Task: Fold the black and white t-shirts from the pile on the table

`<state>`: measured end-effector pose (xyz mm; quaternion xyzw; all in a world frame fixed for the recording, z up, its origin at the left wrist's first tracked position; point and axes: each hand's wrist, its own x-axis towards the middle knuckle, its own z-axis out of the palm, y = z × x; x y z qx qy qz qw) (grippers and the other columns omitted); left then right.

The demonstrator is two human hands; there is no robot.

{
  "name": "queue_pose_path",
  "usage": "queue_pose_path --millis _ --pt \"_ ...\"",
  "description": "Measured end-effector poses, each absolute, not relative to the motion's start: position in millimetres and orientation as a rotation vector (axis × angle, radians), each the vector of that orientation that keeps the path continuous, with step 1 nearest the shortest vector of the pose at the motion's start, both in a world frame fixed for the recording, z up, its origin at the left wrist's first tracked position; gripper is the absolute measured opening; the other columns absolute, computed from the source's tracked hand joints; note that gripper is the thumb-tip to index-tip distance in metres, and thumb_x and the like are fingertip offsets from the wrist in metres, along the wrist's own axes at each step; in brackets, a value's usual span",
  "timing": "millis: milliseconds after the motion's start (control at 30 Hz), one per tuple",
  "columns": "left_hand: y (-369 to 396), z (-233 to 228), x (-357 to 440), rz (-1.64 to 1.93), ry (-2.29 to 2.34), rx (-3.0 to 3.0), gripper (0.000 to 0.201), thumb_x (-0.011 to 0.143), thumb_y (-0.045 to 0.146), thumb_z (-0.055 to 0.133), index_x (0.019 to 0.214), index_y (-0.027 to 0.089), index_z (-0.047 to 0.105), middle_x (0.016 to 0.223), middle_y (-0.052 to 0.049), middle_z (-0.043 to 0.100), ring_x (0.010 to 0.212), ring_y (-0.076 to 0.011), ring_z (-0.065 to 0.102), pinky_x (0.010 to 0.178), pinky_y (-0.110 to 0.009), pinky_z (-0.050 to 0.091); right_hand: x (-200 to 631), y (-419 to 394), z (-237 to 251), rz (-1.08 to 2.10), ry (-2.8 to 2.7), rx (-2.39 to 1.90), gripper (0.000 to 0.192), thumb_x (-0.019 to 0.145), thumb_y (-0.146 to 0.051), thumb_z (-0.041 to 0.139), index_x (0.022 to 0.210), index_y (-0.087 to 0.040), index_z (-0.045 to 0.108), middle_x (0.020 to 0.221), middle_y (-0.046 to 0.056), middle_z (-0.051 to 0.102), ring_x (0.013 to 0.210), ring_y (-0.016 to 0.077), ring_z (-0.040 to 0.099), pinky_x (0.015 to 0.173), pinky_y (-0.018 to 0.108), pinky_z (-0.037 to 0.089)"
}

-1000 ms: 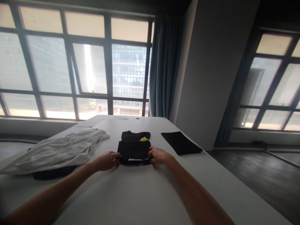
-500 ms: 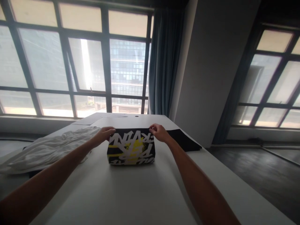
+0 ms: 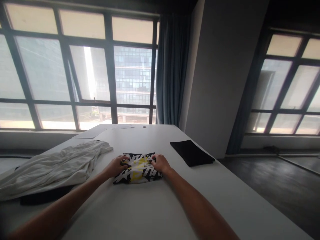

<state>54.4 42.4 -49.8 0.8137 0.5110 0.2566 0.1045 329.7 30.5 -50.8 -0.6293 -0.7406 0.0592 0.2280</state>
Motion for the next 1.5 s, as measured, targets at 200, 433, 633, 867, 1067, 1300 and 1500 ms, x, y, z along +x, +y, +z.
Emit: queue_pose_path --millis 200,433,633,867,1067,1300,1500 --pt "12.1 -32.4 86.0 0.673 1.450 2.780 0.038 0.091 0.041 0.048 0.120 0.023 0.066 0.138 -0.007 0.058 0.127 -0.0292 0.050 0.108 -0.047 0.037 305.5 8.2 -32.2 -0.174 -2.082 -1.662 0.036 0.092 -0.034 0.050 0.122 -0.016 0.064 0.123 0.014 0.061 0.114 0.0252 0.055 0.099 0.036 0.038" --pt "21.5 -74.3 96.0 0.419 1.317 2.692 0.064 0.097 0.057 0.025 0.143 0.018 0.047 0.152 -0.008 0.041 0.143 -0.0236 0.032 0.118 -0.040 0.022 283.3 -0.6 -59.4 0.298 -2.452 -1.651 0.060 0.099 -0.048 0.023 0.150 -0.020 0.035 0.158 0.007 0.028 0.145 0.0238 0.021 0.117 0.045 0.015" --pt "24.7 -75.4 74.6 0.298 1.537 2.543 0.074 0.093 0.068 0.022 0.150 0.022 0.034 0.160 -0.006 0.022 0.148 -0.0254 0.013 0.119 -0.044 0.015 302.4 4.8 -66.1 0.381 -2.211 -2.064 0.081 0.092 -0.071 0.013 0.156 -0.021 0.011 0.162 0.003 0.005 0.149 0.0240 0.003 0.117 0.050 0.004" --pt "14.7 -75.0 51.3 0.175 1.658 2.448 0.072 0.095 0.064 0.015 0.154 0.023 0.022 0.162 -0.007 0.008 0.149 -0.0229 0.007 0.118 -0.049 0.013 306.4 -1.1 -64.1 0.225 -1.928 -2.335 0.100 0.087 -0.078 0.016 0.153 -0.003 0.020 0.159 0.021 0.015 0.146 0.0322 0.012 0.116 0.052 0.002" --pt "5.5 -78.7 31.9 0.234 1.736 2.430 0.072 0.094 0.063 0.019 0.152 0.022 0.028 0.159 -0.012 0.022 0.148 -0.0272 0.016 0.116 -0.054 0.016 304.0 -3.8 -62.6 0.072 -1.935 -2.144 0.080 0.088 -0.073 0.035 0.127 -0.007 0.058 0.133 0.026 0.053 0.128 0.0364 0.045 0.109 0.051 0.026" --pt "2.4 -79.0 31.1 0.313 1.695 2.435 0.063 0.096 0.058 0.023 0.150 0.026 0.034 0.158 -0.009 0.027 0.147 -0.0284 0.019 0.115 -0.055 0.016 314.2 12.1 -61.8 0.578 -1.572 -1.749 0.056 0.081 -0.041 0.065 0.127 -0.013 0.051 0.123 0.014 0.064 0.107 0.0225 0.062 0.092 0.031 0.048" --pt "-2.4 -78.4 31.3 0.347 1.642 2.470 0.058 0.098 0.051 0.020 0.149 0.028 0.036 0.157 -0.007 0.030 0.146 -0.0319 0.020 0.113 -0.060 0.018 333.4 21.1 -57.8 0.717 -1.460 -1.653 0.061 0.073 -0.024 0.070 0.130 -0.012 0.049 0.117 0.013 0.066 0.102 0.0223 0.065 0.084 0.032 0.053"
